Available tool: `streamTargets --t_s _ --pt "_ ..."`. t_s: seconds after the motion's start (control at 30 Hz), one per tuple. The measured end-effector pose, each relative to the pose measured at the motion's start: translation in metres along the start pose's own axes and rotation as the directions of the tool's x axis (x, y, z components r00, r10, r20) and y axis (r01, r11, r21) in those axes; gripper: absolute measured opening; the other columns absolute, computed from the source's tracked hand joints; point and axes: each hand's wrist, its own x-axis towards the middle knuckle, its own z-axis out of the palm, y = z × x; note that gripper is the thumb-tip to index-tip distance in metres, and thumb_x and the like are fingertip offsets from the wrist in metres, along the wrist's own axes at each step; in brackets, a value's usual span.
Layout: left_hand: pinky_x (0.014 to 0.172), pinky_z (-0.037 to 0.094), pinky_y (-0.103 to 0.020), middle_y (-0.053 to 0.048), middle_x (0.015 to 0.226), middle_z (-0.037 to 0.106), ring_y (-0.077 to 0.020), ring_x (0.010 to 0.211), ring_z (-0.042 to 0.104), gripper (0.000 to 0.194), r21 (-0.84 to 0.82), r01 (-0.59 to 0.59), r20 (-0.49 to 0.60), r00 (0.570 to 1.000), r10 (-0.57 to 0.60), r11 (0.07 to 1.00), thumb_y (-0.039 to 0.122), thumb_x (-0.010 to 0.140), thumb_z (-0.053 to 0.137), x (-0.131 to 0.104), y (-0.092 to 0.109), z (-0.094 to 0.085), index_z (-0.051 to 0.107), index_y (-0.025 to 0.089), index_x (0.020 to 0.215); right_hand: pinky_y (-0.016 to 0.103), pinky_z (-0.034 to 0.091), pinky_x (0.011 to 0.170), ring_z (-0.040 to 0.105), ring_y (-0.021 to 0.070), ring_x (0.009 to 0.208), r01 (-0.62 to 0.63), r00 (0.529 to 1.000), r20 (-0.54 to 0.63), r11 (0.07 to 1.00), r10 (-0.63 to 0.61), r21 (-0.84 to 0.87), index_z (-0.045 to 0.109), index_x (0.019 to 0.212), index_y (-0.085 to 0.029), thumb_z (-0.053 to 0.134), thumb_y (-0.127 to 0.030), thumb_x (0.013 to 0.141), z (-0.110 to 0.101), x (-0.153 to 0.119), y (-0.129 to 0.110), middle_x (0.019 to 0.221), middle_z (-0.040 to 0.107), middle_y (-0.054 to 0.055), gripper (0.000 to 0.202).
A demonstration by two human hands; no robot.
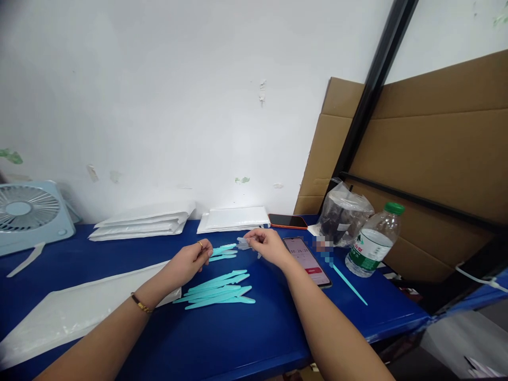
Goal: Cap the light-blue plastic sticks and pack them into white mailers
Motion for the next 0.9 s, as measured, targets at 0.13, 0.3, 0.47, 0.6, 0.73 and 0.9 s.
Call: streamTargets --t_s 0.13,0.3,0.47,0.6,0.73,0.9 --pt "0.054 0.035 -0.023 0.002 0.068 0.057 -0.0121 0.056 0.050 0.026 -0.001 -0.012 -0.001 1.000 0.012 1.000 0.041 0.086 0.030 0.000 0.000 0.000 0.046 0.022 0.080 0.022 0.042 0.052 0.054 0.0108 0.057 -0.032 0.999 0.026 0.991 0.029 0.131 0.065 0.088 -0.013 0.057 -0.039 0.077 0.001 0.000 -0.005 0.066 0.060 0.003 0.030" --pt "0.055 0.035 -0.023 0.003 0.068 0.057 -0.0120 0.056 0.049 0.025 -0.013 -0.021 0.002 1.000 0.021 1.000 0.040 0.086 0.031 0.000 0.001 -0.001 0.046 0.022 0.080 0.022 0.042 0.051 0.054 0.0102 0.056 -0.033 0.998 0.053 0.985 0.025 0.170 0.066 0.088 -0.012 0.060 -0.040 0.075 0.003 0.000 -0.005 0.068 0.062 0.003 0.031" --pt "0.054 0.036 -0.022 0.002 0.069 0.057 -0.0119 0.057 0.050 0.026 -0.058 -0.030 0.042 0.999 0.032 0.998 0.042 0.086 0.031 -0.003 0.007 0.000 0.046 0.021 0.079 0.023 0.045 0.058 0.057 0.0108 0.060 -0.026 0.992 0.126 0.972 -0.004 0.233 0.066 0.093 -0.013 0.060 -0.039 0.076 0.017 0.000 -0.003 0.073 0.064 0.004 0.032" --pt "0.060 0.036 -0.024 0.000 0.071 0.059 -0.0144 0.064 0.053 0.024 0.086 -0.017 0.011 1.000 0.016 0.996 0.037 0.086 0.033 -0.001 0.007 -0.001 0.051 0.022 0.081 0.028 0.048 0.067 0.060 0.0145 0.069 0.027 0.985 0.164 0.994 -0.044 0.108 0.067 0.095 -0.015 0.057 -0.036 0.078 0.018 -0.001 -0.001 0.078 0.067 0.005 0.029" --pt "0.072 0.037 -0.028 -0.005 0.092 0.063 -0.0213 0.087 0.055 0.019 0.306 0.058 -0.126 0.992 -0.020 0.950 0.033 0.078 0.047 0.001 0.003 -0.004 0.058 0.023 0.092 0.028 0.046 0.071 0.059 0.0161 0.078 0.104 0.994 0.052 0.965 -0.094 -0.241 0.069 0.091 -0.020 0.054 -0.023 0.077 -0.005 -0.003 0.002 0.090 0.067 0.006 0.021" --pt "0.061 0.038 -0.025 -0.003 0.085 0.063 -0.0185 0.075 0.056 0.025 0.165 -0.080 0.145 0.988 0.056 0.983 0.043 0.069 0.057 -0.004 0.004 0.000 0.063 0.023 0.083 0.024 0.043 0.060 0.056 0.0148 0.066 0.068 0.982 0.186 0.887 0.020 -0.456 0.070 0.080 -0.020 0.060 -0.011 0.062 -0.025 -0.007 0.013 0.078 0.065 0.004 0.022"
